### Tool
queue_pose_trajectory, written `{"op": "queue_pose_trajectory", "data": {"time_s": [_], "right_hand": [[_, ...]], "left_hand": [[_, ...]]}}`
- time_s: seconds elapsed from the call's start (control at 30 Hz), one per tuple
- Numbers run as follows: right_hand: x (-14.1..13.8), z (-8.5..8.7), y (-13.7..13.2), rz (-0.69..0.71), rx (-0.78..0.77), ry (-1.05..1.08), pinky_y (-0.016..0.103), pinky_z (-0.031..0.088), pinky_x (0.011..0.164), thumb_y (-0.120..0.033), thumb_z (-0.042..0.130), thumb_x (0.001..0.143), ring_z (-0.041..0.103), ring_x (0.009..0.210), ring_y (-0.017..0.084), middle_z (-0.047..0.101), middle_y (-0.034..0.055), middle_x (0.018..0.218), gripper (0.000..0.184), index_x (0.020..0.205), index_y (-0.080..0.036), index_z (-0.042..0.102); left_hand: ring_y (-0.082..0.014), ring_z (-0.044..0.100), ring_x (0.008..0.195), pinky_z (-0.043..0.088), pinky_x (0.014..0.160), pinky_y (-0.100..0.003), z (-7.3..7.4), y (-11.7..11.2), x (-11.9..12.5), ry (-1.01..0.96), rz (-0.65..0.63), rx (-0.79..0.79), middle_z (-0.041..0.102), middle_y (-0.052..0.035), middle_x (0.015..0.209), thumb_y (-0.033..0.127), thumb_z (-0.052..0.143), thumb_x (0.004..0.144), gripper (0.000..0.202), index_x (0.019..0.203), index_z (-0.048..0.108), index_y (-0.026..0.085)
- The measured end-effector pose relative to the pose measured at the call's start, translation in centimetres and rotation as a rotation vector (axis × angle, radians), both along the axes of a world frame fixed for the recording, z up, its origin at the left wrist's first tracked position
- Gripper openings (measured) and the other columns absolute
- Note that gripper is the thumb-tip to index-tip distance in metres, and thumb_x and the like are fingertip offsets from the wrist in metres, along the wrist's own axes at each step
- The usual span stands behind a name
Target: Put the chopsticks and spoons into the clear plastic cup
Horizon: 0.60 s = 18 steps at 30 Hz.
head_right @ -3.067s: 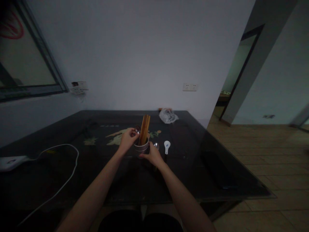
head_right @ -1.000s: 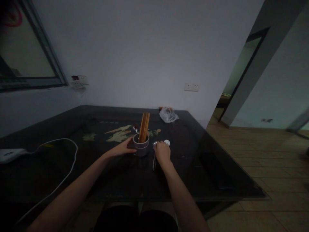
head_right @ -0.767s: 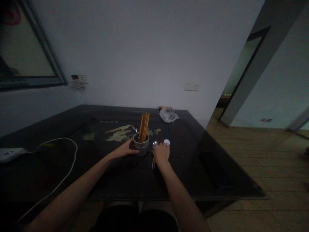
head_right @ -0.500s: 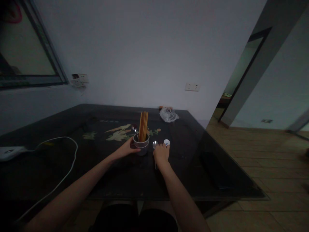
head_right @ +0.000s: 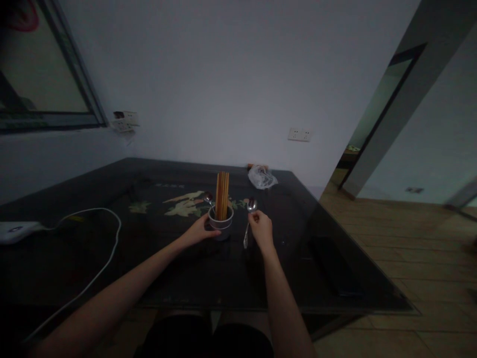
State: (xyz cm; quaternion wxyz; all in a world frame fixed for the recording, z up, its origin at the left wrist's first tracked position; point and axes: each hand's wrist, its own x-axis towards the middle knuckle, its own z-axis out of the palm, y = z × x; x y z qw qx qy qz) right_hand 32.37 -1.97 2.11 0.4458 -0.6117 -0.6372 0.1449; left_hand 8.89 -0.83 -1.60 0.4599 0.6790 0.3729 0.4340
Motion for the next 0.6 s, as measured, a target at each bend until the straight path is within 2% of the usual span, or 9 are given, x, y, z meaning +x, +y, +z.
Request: {"op": "queue_pose_trajectory", "data": {"time_s": [0.1, 0.2, 0.33, 0.47, 0.6], "right_hand": [[0.6, 0.9, 0.1, 0.06, 0.144, 0.347, 0.024, 0.038, 0.054, -0.047, 0.054, 0.077, 0.052, 0.056, 0.014, 0.056, -0.0001, 0.061, 0.031, 0.07, -0.016, 0.056], [0.3, 2.3, -0.2, 0.074, 0.262, 0.49, 0.023, 0.04, 0.057, -0.048, 0.059, 0.075, 0.052, 0.06, 0.013, 0.056, -0.0003, 0.064, 0.032, 0.074, -0.015, 0.057], [-0.9, 4.2, -0.3, 0.112, 0.352, 0.466, 0.026, 0.043, 0.065, -0.044, 0.06, 0.076, 0.055, 0.067, 0.015, 0.059, 0.001, 0.068, 0.029, 0.074, -0.015, 0.059], [-2.6, 5.5, 0.2, 0.262, 0.325, 0.321, 0.028, 0.044, 0.071, -0.04, 0.059, 0.078, 0.057, 0.073, 0.016, 0.064, 0.003, 0.075, 0.025, 0.076, -0.016, 0.063], [-3.5, 6.5, 0.8, 0.311, 0.331, 0.284, 0.028, 0.043, 0.07, -0.038, 0.059, 0.078, 0.056, 0.071, 0.016, 0.063, 0.0026, 0.073, 0.023, 0.075, -0.015, 0.064]], "left_hand": [[-0.0277, 0.059, 0.109, 0.044, 0.097, -0.047, -0.2, 0.1, -0.1, 0.002, 0.006, 0.015, 0.059, -0.0149, 0.122, 0.027, 0.08, 0.059, 0.073, 0.125, 0.049, 0.015], [-0.0279, 0.059, 0.109, 0.044, 0.097, -0.048, -0.1, 0.0, -0.1, 0.002, 0.016, 0.008, 0.059, -0.0151, 0.123, 0.027, 0.08, 0.059, 0.075, 0.126, 0.048, 0.016], [-0.0281, 0.059, 0.11, 0.043, 0.098, -0.048, 0.2, -0.2, 0.0, 0.002, 0.028, 0.004, 0.059, -0.0145, 0.123, 0.027, 0.081, 0.058, 0.075, 0.126, 0.049, 0.016], [-0.0292, 0.057, 0.112, 0.042, 0.099, -0.048, 0.2, -0.2, 0.1, -0.029, 0.014, 0.01, 0.058, -0.0156, 0.125, 0.026, 0.081, 0.058, 0.077, 0.127, 0.048, 0.016], [-0.029, 0.057, 0.112, 0.043, 0.098, -0.048, 0.2, -0.2, 0.2, -0.038, 0.005, 0.012, 0.059, -0.0156, 0.123, 0.025, 0.081, 0.059, 0.076, 0.127, 0.049, 0.016]]}}
